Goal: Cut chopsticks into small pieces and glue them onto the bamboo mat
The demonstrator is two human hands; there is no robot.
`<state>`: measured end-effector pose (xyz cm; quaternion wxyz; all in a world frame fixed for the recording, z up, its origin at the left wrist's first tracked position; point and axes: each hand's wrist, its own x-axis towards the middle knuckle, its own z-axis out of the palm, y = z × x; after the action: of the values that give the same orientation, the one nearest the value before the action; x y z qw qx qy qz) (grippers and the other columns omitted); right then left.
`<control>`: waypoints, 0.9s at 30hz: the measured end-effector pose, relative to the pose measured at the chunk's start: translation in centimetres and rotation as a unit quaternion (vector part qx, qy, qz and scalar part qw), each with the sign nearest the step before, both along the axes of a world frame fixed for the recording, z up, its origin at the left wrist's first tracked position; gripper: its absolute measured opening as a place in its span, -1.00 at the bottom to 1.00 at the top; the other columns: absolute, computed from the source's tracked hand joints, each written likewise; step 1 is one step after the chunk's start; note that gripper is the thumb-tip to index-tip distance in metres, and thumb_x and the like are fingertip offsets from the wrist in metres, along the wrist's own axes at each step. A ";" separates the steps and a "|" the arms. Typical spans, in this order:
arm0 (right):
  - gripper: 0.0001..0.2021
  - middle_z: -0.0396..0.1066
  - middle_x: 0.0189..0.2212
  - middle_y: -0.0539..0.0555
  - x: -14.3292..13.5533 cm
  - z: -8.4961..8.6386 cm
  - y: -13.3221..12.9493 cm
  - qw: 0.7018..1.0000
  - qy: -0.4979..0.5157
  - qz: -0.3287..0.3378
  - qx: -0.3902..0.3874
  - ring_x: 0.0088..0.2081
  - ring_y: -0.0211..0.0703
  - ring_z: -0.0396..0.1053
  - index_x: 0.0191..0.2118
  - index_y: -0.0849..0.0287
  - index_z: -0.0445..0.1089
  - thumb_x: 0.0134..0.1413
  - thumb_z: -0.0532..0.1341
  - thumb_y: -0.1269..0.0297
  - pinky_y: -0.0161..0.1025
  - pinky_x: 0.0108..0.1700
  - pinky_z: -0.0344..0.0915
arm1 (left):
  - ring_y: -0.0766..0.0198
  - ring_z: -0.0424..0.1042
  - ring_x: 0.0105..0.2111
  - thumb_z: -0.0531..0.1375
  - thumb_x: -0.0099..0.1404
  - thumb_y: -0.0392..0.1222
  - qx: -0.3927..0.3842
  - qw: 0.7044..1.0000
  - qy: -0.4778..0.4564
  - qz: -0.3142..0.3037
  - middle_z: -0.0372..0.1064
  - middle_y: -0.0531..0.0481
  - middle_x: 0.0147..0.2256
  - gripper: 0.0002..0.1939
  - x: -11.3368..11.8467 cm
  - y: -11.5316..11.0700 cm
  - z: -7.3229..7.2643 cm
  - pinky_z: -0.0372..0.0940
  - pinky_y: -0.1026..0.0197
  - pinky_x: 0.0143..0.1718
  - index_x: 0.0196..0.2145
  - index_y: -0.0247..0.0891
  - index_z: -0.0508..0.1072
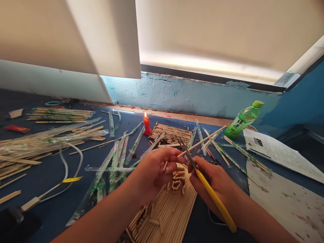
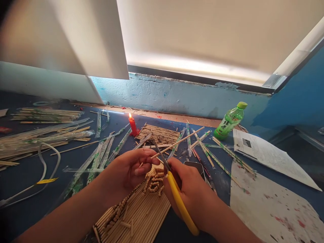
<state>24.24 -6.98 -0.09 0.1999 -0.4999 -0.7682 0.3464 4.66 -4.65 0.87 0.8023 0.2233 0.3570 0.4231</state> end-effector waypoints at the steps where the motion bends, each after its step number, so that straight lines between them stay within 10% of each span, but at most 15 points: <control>1: -0.84 0.30 -0.45 -0.10 0.0 0.0 0.0 1.000 0.003 0.000 -0.001 -0.45 -0.27 0.16 -0.29 0.08 0.23 0.36 0.08 0.20 -0.33 -0.43 0.16 | 0.59 0.03 -0.70 0.19 0.31 -0.27 -0.008 1.000 -0.006 -0.002 0.42 -0.03 -0.46 -0.82 0.0 0.0 0.0 -0.20 0.50 -0.77 -0.44 -0.39 0.47; 16: -0.85 0.45 -0.33 -0.06 -0.1 0.4 -0.2 0.999 -0.009 0.022 -0.021 -0.35 -0.20 0.33 -0.21 0.07 0.29 0.35 0.13 0.12 -0.26 -0.28 0.26 | 0.55 0.29 -0.65 0.38 0.22 -0.28 0.041 0.998 0.043 -0.006 0.45 0.03 -0.54 -0.87 0.2 -0.4 -0.6 0.14 0.55 -0.65 -0.42 -0.38 0.54; 27: -0.86 0.38 -0.44 -0.08 0.2 0.4 -0.3 1.000 -0.013 0.011 -0.024 -0.44 -0.25 0.20 -0.28 0.10 0.26 0.34 0.10 0.21 -0.30 -0.38 0.19 | 0.62 0.03 -0.76 0.43 0.16 -0.20 0.078 0.992 0.098 0.015 0.46 0.08 -0.55 -0.78 0.5 -0.5 -0.8 -0.07 0.48 -0.73 -0.41 -0.32 0.46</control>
<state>24.39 -7.26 0.31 0.1741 -0.5002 -0.7678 0.3605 5.16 -5.13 0.09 0.7370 0.3200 0.4037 0.4376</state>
